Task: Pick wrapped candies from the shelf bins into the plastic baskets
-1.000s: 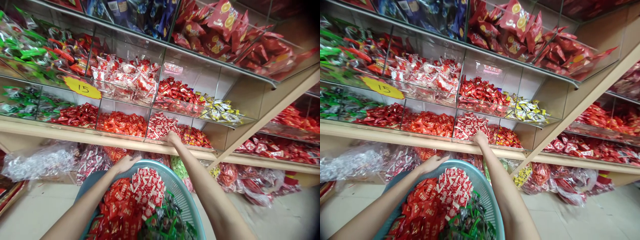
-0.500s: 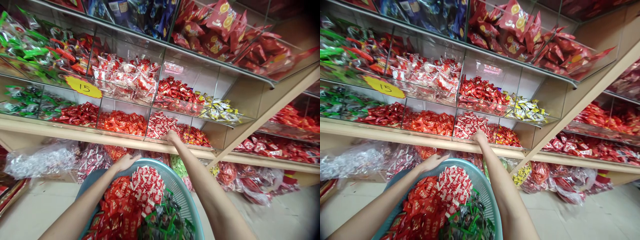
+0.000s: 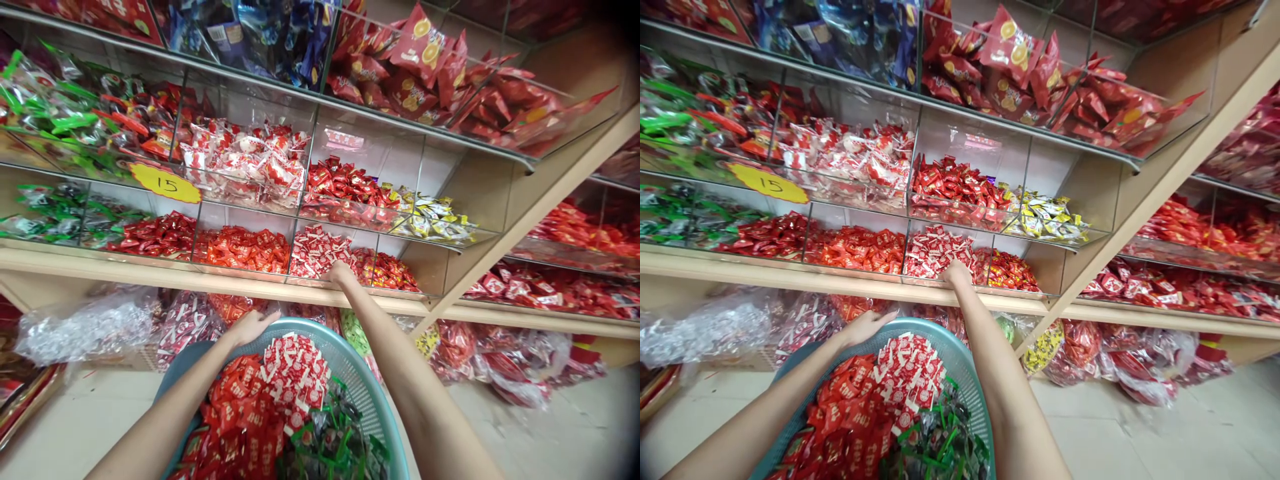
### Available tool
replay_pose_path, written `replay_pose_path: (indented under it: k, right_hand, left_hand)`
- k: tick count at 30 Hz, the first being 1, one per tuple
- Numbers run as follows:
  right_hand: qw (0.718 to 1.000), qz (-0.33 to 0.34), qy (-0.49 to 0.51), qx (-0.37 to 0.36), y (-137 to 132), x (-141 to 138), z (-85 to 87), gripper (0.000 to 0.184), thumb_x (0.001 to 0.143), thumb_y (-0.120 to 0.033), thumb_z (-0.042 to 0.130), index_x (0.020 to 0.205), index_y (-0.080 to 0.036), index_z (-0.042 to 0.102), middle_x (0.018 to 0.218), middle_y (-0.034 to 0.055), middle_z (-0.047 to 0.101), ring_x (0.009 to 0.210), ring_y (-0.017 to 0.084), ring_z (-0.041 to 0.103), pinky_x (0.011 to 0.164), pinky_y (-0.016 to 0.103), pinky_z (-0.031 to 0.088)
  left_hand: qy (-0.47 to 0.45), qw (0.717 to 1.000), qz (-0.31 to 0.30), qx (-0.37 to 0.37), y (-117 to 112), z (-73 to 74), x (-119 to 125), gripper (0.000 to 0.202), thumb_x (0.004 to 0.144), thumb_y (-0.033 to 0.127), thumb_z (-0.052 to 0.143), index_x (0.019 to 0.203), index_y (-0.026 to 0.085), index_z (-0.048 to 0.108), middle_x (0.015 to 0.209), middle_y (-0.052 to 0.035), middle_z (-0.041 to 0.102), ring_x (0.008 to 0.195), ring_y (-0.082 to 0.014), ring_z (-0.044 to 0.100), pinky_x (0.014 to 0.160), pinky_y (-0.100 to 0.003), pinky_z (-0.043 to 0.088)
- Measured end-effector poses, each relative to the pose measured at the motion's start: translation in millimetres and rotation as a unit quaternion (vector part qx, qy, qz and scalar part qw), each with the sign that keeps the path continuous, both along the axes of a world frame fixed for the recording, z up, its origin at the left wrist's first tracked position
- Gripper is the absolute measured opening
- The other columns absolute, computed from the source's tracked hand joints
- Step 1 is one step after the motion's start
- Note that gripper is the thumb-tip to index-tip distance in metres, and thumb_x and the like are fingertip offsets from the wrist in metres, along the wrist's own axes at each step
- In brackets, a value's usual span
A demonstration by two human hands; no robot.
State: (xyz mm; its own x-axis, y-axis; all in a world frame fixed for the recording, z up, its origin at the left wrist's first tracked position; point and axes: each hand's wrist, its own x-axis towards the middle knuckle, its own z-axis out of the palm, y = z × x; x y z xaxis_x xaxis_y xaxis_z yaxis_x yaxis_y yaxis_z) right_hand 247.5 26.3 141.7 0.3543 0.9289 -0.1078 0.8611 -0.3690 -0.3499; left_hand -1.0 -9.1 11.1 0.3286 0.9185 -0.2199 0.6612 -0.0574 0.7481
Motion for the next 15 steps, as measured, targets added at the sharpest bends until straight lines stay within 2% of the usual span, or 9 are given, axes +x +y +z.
replay_pose_path:
  k: [5, 9, 11, 13, 15]
  right_hand:
    - [1.0, 0.002, -0.014, 0.023, -9.9, 4.5, 15.2, 0.037, 0.063, -0.029, 0.067, 0.096, -0.013, 0.062, 0.105, 0.0153, 0.062, 0.095, 0.026, 0.06, 0.075, 0.033, 0.047]
    - [0.995, 0.018, 0.01, 0.096, -24.8, 19.7, 31.4, 0.019, 0.066, -0.03, 0.063, 0.078, -0.017, 0.059, 0.084, 0.0077, 0.065, 0.08, 0.021, 0.06, 0.069, 0.029, 0.045]
    - [0.982, 0.065, 0.043, 0.169, -41.7, 21.6, 32.2, 0.014, 0.068, -0.03, 0.061, 0.074, -0.019, 0.054, 0.073, 0.0029, 0.062, 0.073, 0.017, 0.058, 0.065, 0.027, 0.043]
    - [0.956, 0.149, 0.097, 0.233, -67.4, 14.5, 23.4, 0.014, 0.072, -0.03, 0.057, 0.076, -0.02, 0.049, 0.069, -0.0004, 0.059, 0.066, 0.014, 0.055, 0.061, 0.024, 0.041]
    - [0.93, 0.249, 0.141, 0.232, -99.7, -0.6, 5.4, 0.012, 0.076, -0.03, 0.053, 0.078, -0.02, 0.046, 0.068, -0.002, 0.057, 0.062, 0.012, 0.052, 0.058, 0.023, 0.04]
  left_hand:
    - [0.003, 1.0, 0.009, 0.002, -0.1, 2.9, 1.5, 0.065, 0.06, 0.075, 0.042, 0.061, 0.014, 0.065, 0.06, -0.0059, 0.064, 0.066, -0.0229, 0.058, 0.06, -0.027, 0.035]
    - [-0.011, 1.0, 0.002, -0.01, -0.6, 3.8, 1.9, 0.069, 0.061, 0.076, 0.041, 0.067, 0.013, 0.068, 0.063, -0.0068, 0.066, 0.067, -0.0231, 0.058, 0.062, -0.028, 0.036]
    - [-0.015, 1.0, 0.0, -0.017, -0.4, 3.5, 2.0, 0.07, 0.06, 0.076, 0.041, 0.069, 0.012, 0.069, 0.064, -0.0072, 0.067, 0.068, -0.0234, 0.058, 0.063, -0.028, 0.036]
    - [-0.017, 1.0, 0.0, -0.02, 0.2, 2.5, 1.9, 0.071, 0.06, 0.077, 0.042, 0.071, 0.012, 0.069, 0.066, -0.0076, 0.068, 0.07, -0.0238, 0.059, 0.064, -0.028, 0.036]
    - [-0.022, 0.999, -0.001, -0.026, 1.1, 0.6, 1.8, 0.071, 0.06, 0.076, 0.042, 0.073, 0.013, 0.07, 0.07, -0.0076, 0.069, 0.072, -0.0237, 0.059, 0.065, -0.028, 0.036]
